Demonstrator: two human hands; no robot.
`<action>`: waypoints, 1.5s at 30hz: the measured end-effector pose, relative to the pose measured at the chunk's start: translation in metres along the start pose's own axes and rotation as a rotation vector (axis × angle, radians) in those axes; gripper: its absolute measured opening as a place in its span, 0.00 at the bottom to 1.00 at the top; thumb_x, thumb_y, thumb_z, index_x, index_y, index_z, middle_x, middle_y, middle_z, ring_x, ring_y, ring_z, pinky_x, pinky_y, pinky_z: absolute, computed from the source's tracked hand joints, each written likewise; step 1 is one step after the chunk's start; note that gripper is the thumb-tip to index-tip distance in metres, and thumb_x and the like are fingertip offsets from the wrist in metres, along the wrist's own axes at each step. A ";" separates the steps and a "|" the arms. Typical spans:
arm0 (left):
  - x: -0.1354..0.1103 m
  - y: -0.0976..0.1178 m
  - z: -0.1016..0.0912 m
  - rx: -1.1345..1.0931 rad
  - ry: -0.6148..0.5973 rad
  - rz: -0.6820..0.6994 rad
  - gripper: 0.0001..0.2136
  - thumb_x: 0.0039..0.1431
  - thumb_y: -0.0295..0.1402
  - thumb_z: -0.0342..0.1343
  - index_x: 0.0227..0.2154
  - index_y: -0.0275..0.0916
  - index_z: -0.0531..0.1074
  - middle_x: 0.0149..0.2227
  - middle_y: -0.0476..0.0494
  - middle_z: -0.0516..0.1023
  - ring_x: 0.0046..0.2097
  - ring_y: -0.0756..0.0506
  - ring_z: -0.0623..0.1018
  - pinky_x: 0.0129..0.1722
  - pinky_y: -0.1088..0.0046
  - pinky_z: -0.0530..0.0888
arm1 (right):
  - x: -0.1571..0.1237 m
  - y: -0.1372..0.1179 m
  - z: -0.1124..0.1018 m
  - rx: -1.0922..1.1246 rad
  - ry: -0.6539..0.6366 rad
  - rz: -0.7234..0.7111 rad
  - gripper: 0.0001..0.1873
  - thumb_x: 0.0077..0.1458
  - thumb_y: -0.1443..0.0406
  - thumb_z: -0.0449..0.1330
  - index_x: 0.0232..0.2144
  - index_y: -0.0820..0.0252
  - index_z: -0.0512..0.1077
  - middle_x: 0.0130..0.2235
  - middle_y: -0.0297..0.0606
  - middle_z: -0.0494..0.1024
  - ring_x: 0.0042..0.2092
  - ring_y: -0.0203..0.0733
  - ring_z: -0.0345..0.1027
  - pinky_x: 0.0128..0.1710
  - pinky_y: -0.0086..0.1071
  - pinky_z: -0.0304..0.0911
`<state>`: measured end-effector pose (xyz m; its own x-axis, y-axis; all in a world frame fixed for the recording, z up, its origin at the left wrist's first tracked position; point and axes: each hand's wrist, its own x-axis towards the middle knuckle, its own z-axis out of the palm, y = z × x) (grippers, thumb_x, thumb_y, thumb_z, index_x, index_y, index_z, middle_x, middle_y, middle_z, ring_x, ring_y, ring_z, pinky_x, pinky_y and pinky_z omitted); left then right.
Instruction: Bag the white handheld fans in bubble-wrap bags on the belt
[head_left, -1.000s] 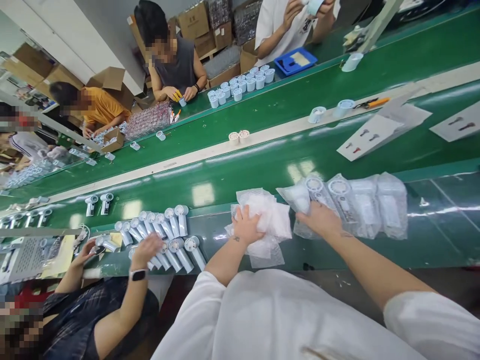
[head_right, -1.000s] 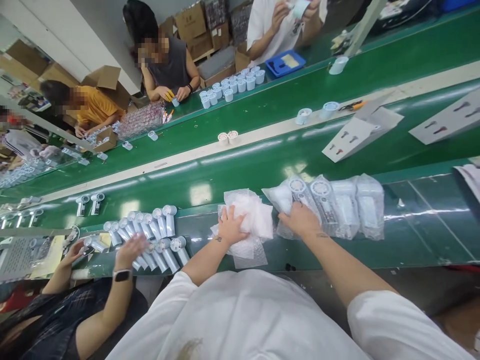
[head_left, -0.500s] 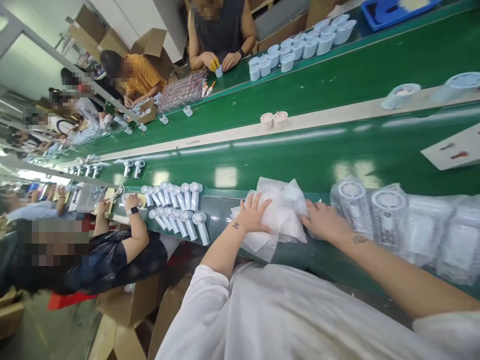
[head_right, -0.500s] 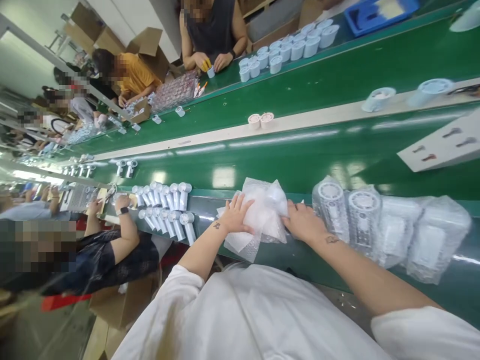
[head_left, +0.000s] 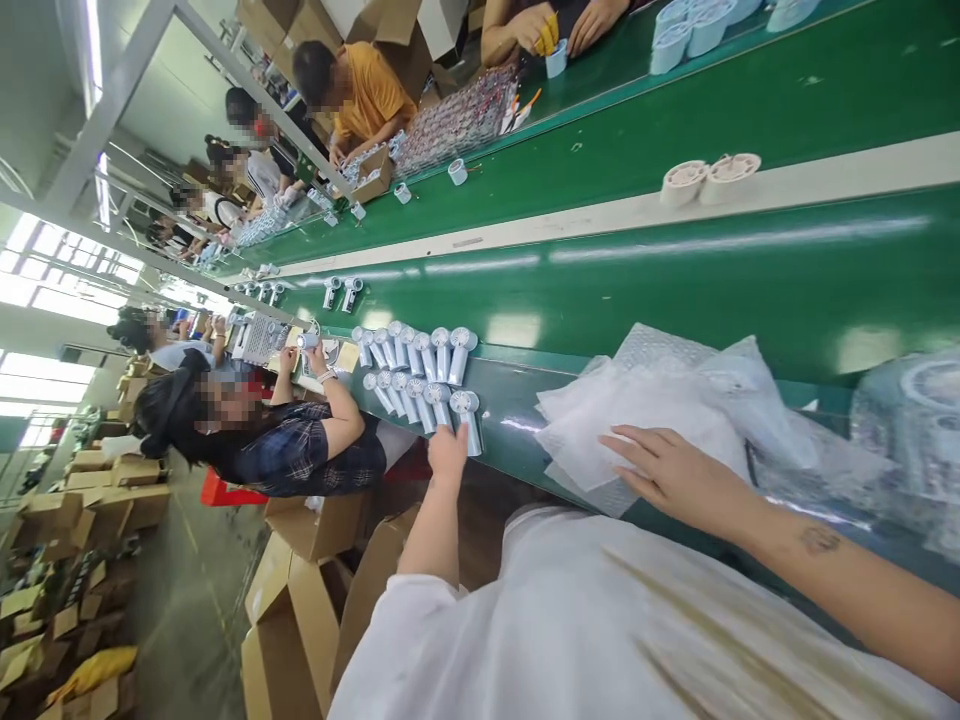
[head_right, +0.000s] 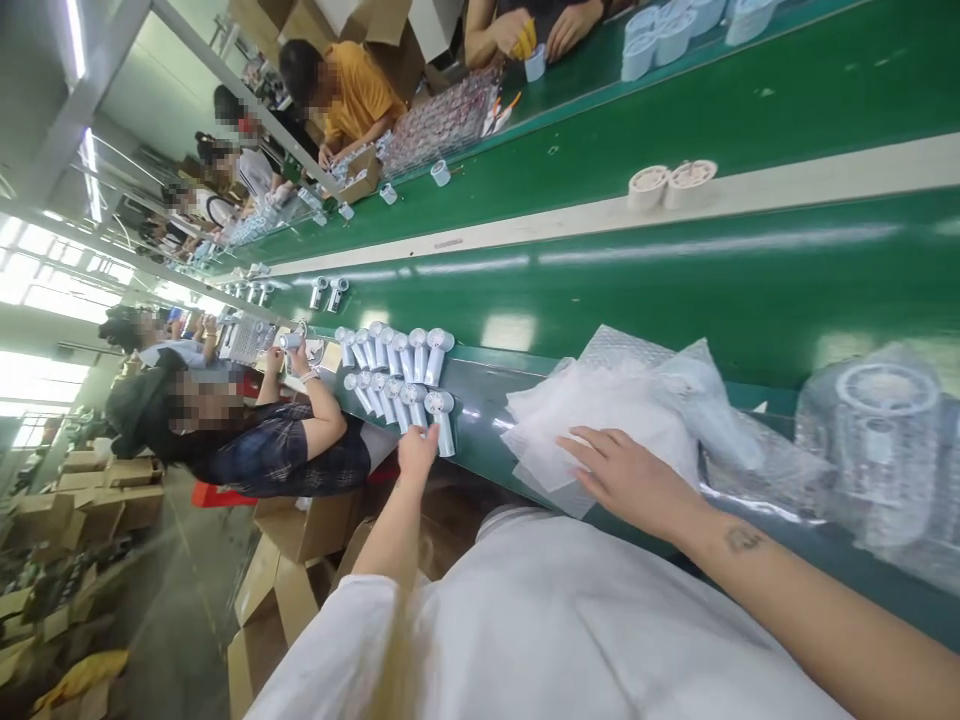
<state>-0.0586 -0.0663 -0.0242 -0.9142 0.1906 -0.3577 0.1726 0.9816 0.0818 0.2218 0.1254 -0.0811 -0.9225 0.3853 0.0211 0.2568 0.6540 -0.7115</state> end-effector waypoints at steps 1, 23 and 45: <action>0.003 -0.001 0.007 0.016 -0.052 0.005 0.19 0.61 0.47 0.57 0.42 0.33 0.76 0.45 0.26 0.81 0.50 0.33 0.80 0.49 0.59 0.74 | 0.006 0.003 0.008 -0.021 -0.066 0.027 0.19 0.57 0.62 0.53 0.48 0.58 0.77 0.56 0.50 0.75 0.54 0.60 0.69 0.58 0.58 0.62; -0.089 0.177 0.054 -0.155 -0.594 1.291 0.12 0.62 0.38 0.57 0.46 0.39 0.75 0.44 0.41 0.77 0.47 0.43 0.76 0.52 0.64 0.73 | -0.061 -0.005 -0.048 1.264 0.498 0.764 0.19 0.61 0.49 0.48 0.39 0.54 0.71 0.32 0.42 0.73 0.32 0.46 0.70 0.35 0.40 0.72; -0.045 0.182 0.002 0.241 0.015 1.885 0.12 0.64 0.23 0.43 0.34 0.40 0.72 0.51 0.35 0.76 0.46 0.42 0.76 0.47 0.62 0.76 | -0.113 -0.035 -0.095 1.456 0.564 0.675 0.37 0.53 0.37 0.45 0.54 0.47 0.69 0.61 0.56 0.71 0.44 0.57 0.76 0.13 0.32 0.59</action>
<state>0.0146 0.1033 0.0050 0.4974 0.8667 0.0372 0.8484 -0.4949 0.1879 0.3446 0.1205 0.0082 -0.4765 0.7001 -0.5318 -0.2216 -0.6810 -0.6980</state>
